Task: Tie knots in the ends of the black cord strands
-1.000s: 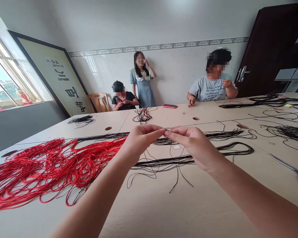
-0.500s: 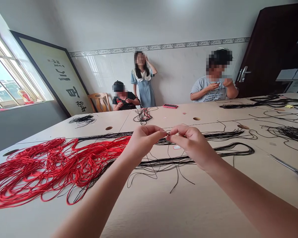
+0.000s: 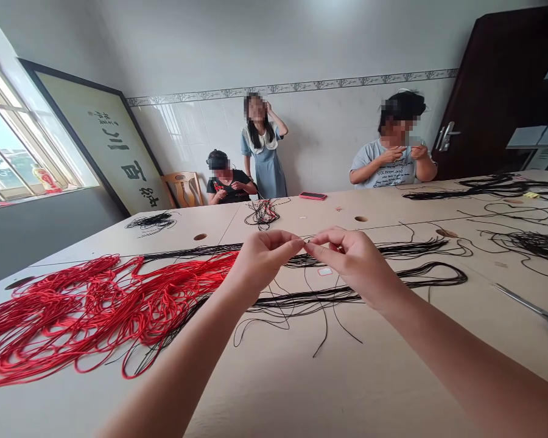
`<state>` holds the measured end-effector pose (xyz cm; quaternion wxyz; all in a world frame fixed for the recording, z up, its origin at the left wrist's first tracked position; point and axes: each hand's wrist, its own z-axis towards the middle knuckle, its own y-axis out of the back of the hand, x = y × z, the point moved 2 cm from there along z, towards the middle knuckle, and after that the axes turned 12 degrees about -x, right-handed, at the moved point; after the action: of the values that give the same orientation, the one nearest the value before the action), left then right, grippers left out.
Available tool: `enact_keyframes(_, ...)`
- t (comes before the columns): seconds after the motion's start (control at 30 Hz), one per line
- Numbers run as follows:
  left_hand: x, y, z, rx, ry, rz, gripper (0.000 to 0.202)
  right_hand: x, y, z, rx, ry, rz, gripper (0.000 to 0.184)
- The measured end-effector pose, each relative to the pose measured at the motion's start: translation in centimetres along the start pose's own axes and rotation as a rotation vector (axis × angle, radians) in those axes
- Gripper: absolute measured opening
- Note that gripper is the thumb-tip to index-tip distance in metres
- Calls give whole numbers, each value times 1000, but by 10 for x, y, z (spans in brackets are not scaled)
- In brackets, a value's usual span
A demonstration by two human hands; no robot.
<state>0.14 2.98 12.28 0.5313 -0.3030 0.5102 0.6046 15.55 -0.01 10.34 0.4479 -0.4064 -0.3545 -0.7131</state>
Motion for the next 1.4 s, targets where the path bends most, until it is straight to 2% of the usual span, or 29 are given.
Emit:
enact_keyframes(0.17,0,0,1,-6,-9,58,26,4,0,0,-13,24,-63,23)
enact_keyframes(0.47,6,-2,2,10,-30,77,21,10,2,-2,59,126,-274,7)
enact_keyframes(0.57,5,-1,2,25,-20,75,23,11,8,-1,88,145,-283,11)
enact_keyframes(0.73,-2,3,1,60,22,27,27,17,23,3,134,72,-60,27)
enact_keyframes(0.93,-8,4,-3,66,20,79,25,14,23,5,168,98,-236,27)
enact_keyframes(1.17,-11,0,-5,116,15,150,24,15,18,3,161,204,-251,20)
enact_keyframes(1.4,-14,1,-6,194,36,129,24,15,18,3,156,215,-245,22)
